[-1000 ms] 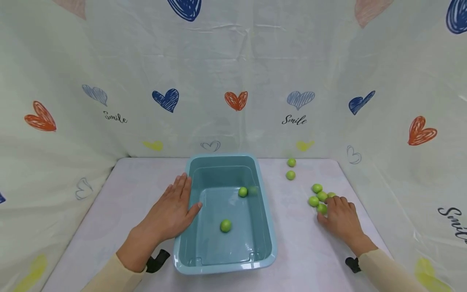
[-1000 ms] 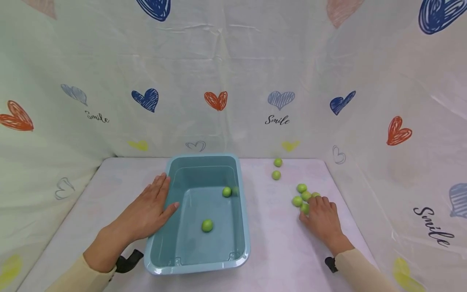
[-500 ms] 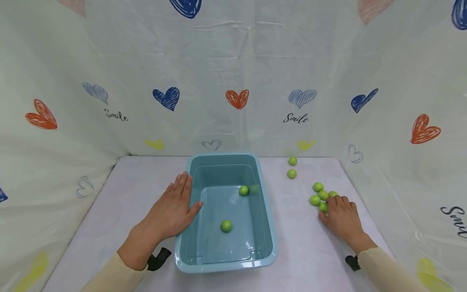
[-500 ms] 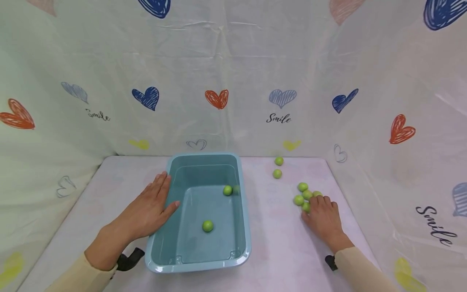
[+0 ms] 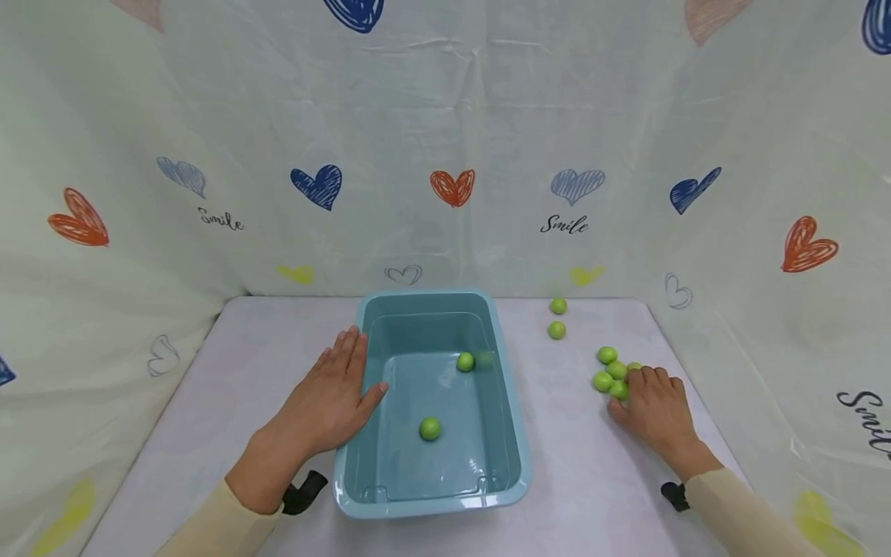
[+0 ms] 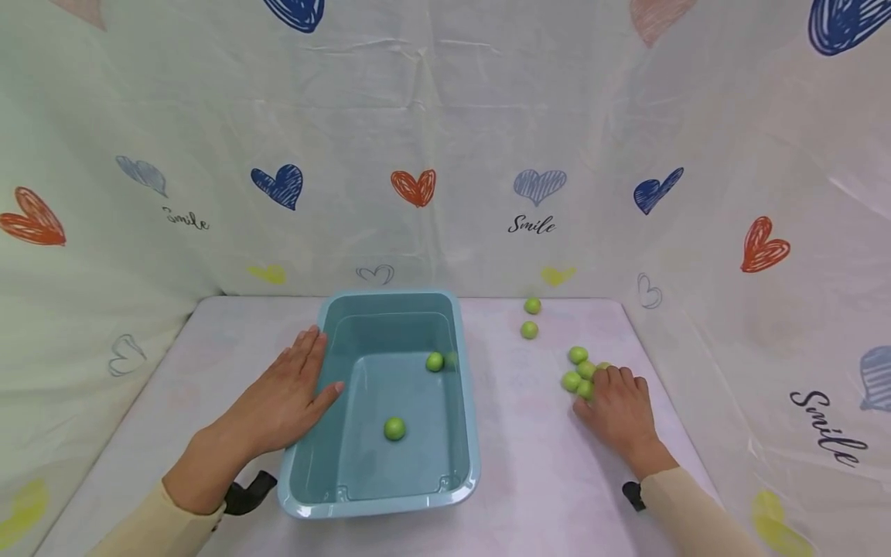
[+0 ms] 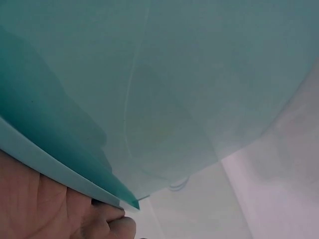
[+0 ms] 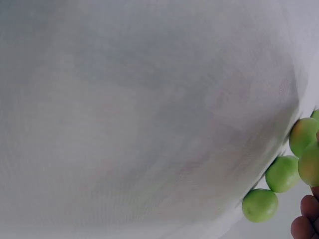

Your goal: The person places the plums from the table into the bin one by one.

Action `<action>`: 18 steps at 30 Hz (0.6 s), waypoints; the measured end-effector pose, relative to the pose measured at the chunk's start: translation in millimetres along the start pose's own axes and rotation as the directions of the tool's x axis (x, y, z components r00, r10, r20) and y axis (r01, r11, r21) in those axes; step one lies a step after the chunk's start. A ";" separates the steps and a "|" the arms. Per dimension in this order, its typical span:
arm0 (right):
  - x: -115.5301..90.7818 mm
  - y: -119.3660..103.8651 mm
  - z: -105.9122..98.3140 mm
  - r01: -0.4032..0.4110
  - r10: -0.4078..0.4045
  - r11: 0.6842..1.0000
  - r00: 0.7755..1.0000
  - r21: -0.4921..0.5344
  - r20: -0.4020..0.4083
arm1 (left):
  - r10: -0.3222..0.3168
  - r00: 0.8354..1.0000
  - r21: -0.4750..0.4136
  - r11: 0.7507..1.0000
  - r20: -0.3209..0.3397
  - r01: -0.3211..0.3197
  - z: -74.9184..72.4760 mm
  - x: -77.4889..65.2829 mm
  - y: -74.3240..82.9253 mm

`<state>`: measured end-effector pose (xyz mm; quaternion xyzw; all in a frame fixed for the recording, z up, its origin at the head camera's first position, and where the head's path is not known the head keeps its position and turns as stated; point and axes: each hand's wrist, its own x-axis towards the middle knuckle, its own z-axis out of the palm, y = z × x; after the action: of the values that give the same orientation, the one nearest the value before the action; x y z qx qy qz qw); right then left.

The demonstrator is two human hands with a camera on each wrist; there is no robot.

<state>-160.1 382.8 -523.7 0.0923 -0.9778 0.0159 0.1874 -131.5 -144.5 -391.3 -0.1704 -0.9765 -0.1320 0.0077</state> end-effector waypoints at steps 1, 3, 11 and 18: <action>0.8 -0.7 -0.4 0.002 -0.002 1.000 1.000 -0.002 -0.001 | 0.000 1.000 0.000 1.000 0.000 0.000 -0.2 0.0 0.1; 1.5 -1.9 -1.4 0.005 -0.005 1.000 1.000 -0.008 -0.004 | 0.000 1.000 -0.003 1.000 0.001 0.000 -0.4 0.0 0.4; 13.7 -10.2 -9.4 0.106 -0.109 0.994 0.988 -0.029 -0.114 | 0.004 1.000 0.005 1.000 -0.001 -0.004 -0.2 -0.9 0.9; 44.4 -37.8 -33.1 0.189 -0.185 0.982 0.956 -0.004 -0.226 | -0.001 1.000 0.006 1.000 0.005 0.001 0.5 0.4 1.5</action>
<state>-181.6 340.1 -476.7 0.1834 -0.9369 0.0173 0.2970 -131.3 -142.8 -391.3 -0.1704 -0.9770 -0.1285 0.0056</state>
